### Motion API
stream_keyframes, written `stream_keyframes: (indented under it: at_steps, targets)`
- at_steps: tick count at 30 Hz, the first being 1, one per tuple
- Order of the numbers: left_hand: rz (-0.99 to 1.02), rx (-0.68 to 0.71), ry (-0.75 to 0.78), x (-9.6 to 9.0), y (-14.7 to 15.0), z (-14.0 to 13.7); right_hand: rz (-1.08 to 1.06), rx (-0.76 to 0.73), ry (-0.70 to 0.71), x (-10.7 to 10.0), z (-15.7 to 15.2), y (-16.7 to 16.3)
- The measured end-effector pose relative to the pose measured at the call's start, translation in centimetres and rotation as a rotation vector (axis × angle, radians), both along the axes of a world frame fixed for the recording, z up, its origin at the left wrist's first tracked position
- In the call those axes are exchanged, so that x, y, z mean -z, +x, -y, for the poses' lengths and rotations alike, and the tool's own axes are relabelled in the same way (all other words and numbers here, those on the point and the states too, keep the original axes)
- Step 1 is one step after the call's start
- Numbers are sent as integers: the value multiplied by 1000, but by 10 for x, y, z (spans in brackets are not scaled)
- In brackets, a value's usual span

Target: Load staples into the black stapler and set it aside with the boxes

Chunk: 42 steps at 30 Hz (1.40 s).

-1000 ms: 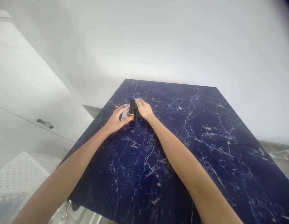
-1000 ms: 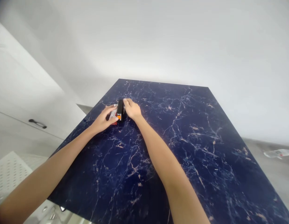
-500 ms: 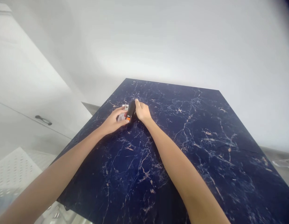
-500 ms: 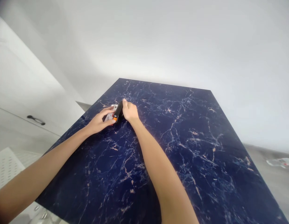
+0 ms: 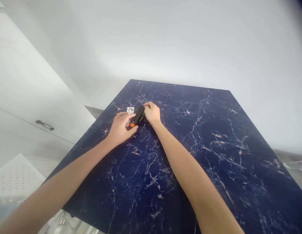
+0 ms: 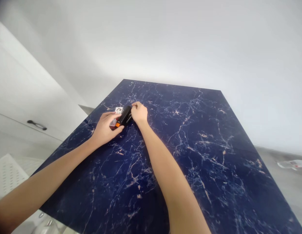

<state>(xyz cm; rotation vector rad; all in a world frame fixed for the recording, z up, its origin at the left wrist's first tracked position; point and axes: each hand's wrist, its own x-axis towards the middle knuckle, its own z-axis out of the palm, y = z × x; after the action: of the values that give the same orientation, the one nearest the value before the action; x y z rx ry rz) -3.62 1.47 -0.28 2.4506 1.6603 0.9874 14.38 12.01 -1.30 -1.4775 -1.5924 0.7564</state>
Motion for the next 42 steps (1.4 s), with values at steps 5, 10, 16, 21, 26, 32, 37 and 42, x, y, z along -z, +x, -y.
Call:
stream_keyframes:
  at_steps: [5, 10, 16, 21, 26, 32, 37, 42]
  targets:
    - [69, -90, 36, -3, -2, -3, -18, -18, 40, 2, -1, 6]
    - [153, -180, 25, -3, -10, -8, 98, 8, 107, 4, -1, 7]
    - [160, -223, 39, -4, -15, -10, 320, -348, 262, 0, -2, 17]
    - [137, -220, 47, -3, -17, -10, 413, -432, 355, -3, 2, 28]
    - [139, -215, 29, -4, -16, -10, 479, -441, 366, -3, 4, 30]
    - [139, -207, 18, -1, -18, -11, 376, -314, 356, -1, 0, 33]
    - [138, -195, -26, -2, -18, -12, 80, -1, 142, 4, -15, 39]
    - [68, -191, -53, -5, -13, -10, -407, 164, -134, 8, -32, 46]
